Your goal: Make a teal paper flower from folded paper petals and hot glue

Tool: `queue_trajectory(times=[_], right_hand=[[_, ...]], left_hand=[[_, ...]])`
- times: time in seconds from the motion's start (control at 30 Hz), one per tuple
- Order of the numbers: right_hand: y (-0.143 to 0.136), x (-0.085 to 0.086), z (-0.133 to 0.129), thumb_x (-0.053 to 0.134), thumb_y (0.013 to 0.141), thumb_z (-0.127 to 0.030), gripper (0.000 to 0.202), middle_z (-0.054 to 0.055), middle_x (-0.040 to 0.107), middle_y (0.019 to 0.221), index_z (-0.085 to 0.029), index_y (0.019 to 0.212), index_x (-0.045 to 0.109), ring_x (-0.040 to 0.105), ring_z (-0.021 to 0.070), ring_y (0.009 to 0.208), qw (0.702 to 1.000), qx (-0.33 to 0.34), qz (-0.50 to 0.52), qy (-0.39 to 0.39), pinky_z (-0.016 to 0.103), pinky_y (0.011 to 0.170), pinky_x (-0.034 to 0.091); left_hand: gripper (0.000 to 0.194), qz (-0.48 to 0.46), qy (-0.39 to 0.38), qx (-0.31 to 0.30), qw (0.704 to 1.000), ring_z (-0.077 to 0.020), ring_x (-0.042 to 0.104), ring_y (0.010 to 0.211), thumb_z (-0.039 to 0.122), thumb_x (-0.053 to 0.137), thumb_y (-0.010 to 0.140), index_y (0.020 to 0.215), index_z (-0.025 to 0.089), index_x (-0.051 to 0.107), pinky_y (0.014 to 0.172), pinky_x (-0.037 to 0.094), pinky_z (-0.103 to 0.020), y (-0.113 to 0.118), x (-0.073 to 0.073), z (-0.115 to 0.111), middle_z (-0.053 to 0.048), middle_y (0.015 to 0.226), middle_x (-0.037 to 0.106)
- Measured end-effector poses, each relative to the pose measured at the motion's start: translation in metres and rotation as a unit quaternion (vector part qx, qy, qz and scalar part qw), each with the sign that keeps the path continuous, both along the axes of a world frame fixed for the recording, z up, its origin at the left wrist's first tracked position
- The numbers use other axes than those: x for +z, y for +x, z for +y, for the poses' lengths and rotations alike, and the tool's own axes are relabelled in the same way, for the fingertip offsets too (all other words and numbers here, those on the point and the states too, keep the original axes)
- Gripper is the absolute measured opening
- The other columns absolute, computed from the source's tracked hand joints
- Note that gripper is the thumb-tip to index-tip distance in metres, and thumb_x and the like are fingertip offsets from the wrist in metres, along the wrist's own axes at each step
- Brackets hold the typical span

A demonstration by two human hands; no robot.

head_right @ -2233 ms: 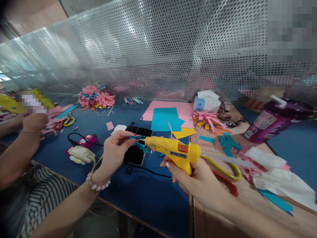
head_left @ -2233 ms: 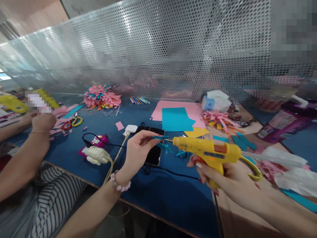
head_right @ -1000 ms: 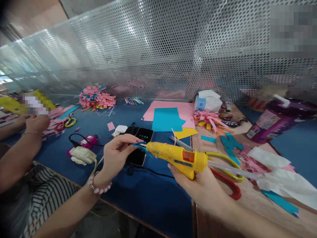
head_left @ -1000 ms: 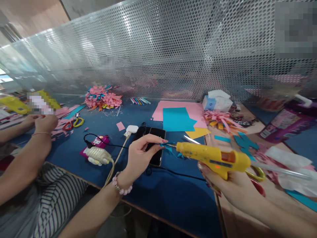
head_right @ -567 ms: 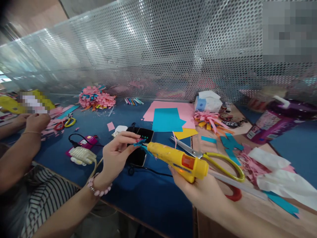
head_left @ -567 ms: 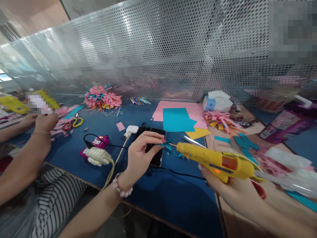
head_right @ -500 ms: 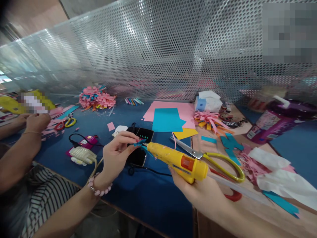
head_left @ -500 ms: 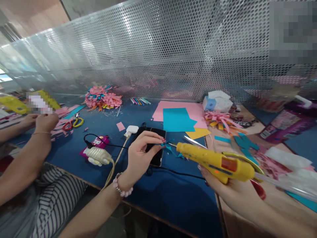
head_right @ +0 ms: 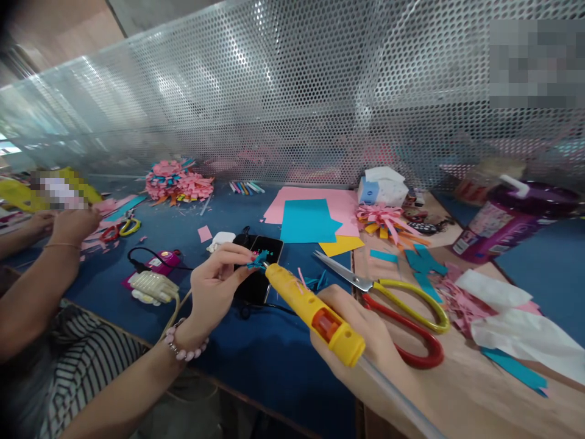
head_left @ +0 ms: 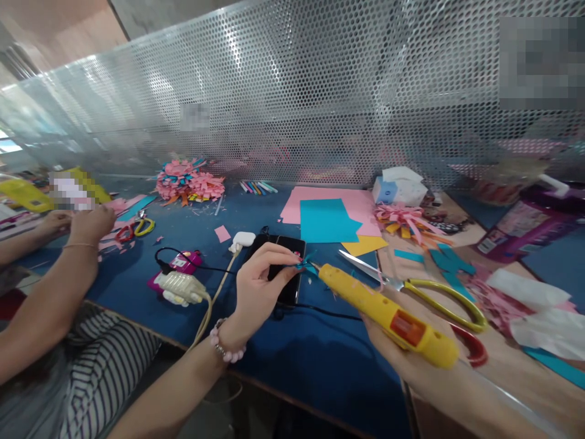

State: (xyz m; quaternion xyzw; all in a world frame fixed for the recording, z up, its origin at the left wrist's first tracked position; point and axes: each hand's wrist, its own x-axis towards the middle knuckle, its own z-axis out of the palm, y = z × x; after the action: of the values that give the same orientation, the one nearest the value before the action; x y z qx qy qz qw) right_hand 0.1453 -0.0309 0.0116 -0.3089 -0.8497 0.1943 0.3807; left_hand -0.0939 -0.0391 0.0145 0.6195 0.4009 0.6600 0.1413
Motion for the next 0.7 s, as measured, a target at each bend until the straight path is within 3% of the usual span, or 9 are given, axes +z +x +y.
queue_trajectory(times=[0.17, 0.53, 0.63, 0.7], right_hand=[[-0.006, 0.006, -0.006, 0.054, 0.084, -0.023, 0.017, 0.001, 0.060, 0.080, -0.033, 0.097, 0.047, 0.062, 0.0198, 0.064, 0.999, -0.019, 0.018, 0.019, 0.031, 0.047, 0.051], [-0.006, 0.005, -0.004, 0.053, 0.082, -0.020, 0.014, 0.000, 0.063, 0.078, -0.027, 0.094, 0.053, 0.063, 0.0169, 0.063, 1.000, -0.030, 0.003, 0.005, 0.029, 0.054, 0.054], [-0.007, 0.010, 0.000, 0.054, 0.084, -0.026, 0.011, 0.001, 0.064, 0.074, -0.026, 0.095, 0.056, 0.063, 0.0176, 0.061, 0.998, -0.063, 0.000, -0.026, 0.029, 0.054, 0.054], [-0.009, 0.017, 0.007, 0.056, 0.085, -0.031, 0.013, 0.002, 0.065, 0.074, -0.026, 0.097, 0.058, 0.064, 0.0187, 0.062, 0.997, -0.070, -0.003, -0.039, 0.030, 0.053, 0.053]], left_hand=[[0.011, 0.004, -0.001, 0.006, 1.000, -0.0159, 0.063, 0.083, 0.011, 0.070, 0.077, 0.082, 0.021, 0.072, 0.073, 0.053, -0.029, -0.001, -0.001, 0.000, -0.004, 0.086, 0.067], [0.009, -0.002, 0.001, 0.025, 1.000, -0.0143, 0.063, 0.082, 0.012, 0.071, 0.077, 0.082, 0.020, 0.071, 0.073, 0.052, -0.027, -0.002, 0.001, 0.002, -0.003, 0.085, 0.068], [0.005, -0.076, -0.043, 0.067, 0.994, -0.0133, 0.062, 0.080, 0.018, 0.073, 0.076, 0.079, 0.019, 0.070, 0.073, 0.051, -0.025, -0.003, -0.001, 0.005, -0.002, 0.083, 0.066], [0.010, -0.165, -0.098, 0.057, 0.980, -0.0119, 0.061, 0.077, 0.021, 0.075, 0.073, 0.081, 0.018, 0.069, 0.072, 0.050, -0.023, -0.004, -0.003, 0.008, -0.001, 0.082, 0.066]])
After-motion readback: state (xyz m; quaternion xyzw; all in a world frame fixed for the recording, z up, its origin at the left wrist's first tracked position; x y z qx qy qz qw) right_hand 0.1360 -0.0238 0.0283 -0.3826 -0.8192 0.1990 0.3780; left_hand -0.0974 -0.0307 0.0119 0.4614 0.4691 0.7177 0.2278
